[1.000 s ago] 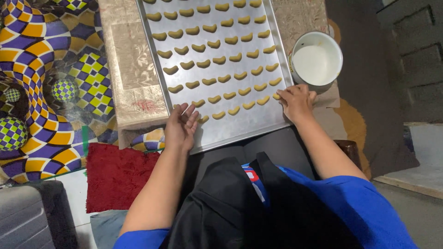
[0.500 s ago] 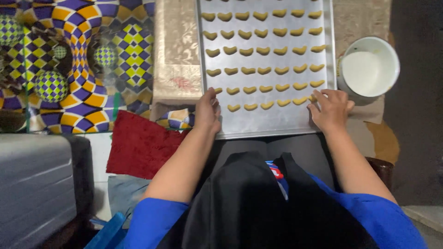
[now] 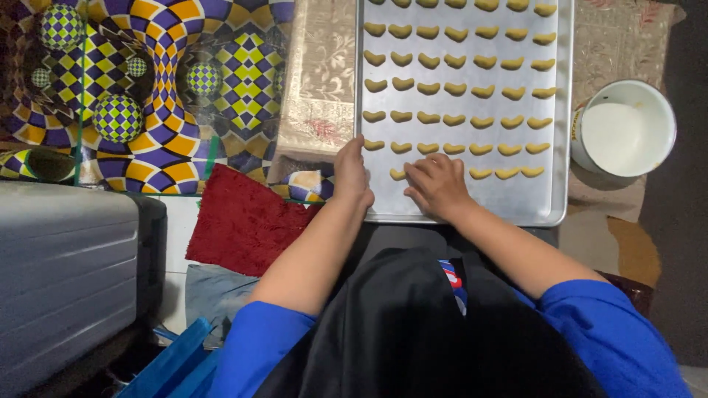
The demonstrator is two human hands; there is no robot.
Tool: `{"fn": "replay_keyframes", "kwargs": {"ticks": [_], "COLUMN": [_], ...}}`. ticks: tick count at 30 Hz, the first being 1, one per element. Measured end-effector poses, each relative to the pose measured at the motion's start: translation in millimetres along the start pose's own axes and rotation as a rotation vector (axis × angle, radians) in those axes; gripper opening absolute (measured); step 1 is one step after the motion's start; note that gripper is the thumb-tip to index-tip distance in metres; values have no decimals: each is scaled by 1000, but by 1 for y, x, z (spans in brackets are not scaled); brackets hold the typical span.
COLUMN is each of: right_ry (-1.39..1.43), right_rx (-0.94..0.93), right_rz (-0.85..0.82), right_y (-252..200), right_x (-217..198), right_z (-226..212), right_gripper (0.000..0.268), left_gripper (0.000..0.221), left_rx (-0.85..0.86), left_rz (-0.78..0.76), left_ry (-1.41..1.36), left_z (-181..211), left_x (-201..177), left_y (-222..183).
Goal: Shaping cookie dough by hand, arranging the pieces on a baking tray, and placing the tray into an oven for baking.
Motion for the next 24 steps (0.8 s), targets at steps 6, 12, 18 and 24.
{"fn": "replay_keyframes", "kwargs": {"ticks": [6,12,18,24], "right_ry": [13,33,46,55], "right_rx": [53,97,80,98], "right_rz": [-173,-106,-60,-63], "right_y": [12,16,25,26], "right_x": [20,26,32,36], "right_z": [-3,-7,-19,-20], "right_gripper": [19,13,13,11], "left_gripper": [71,73,74,77], "left_rx": [-53,-64,-34,-44], "left_rz": [7,4,-4,-19], "left_ry": [2,-20,-26,-42], "left_z": [-9,-6,-15,-21], "left_x": [-6,-5,-7,-5], "left_y": [14,7,20,27]}}
Point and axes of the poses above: each hand's wrist, its own y-axis towards the middle knuckle, its own x-axis out of the palm, z = x × y, the point moved 6 cm from there along y, towards the middle knuckle, and after that the axes turned 11 degrees about z, right-handed, at the moved point
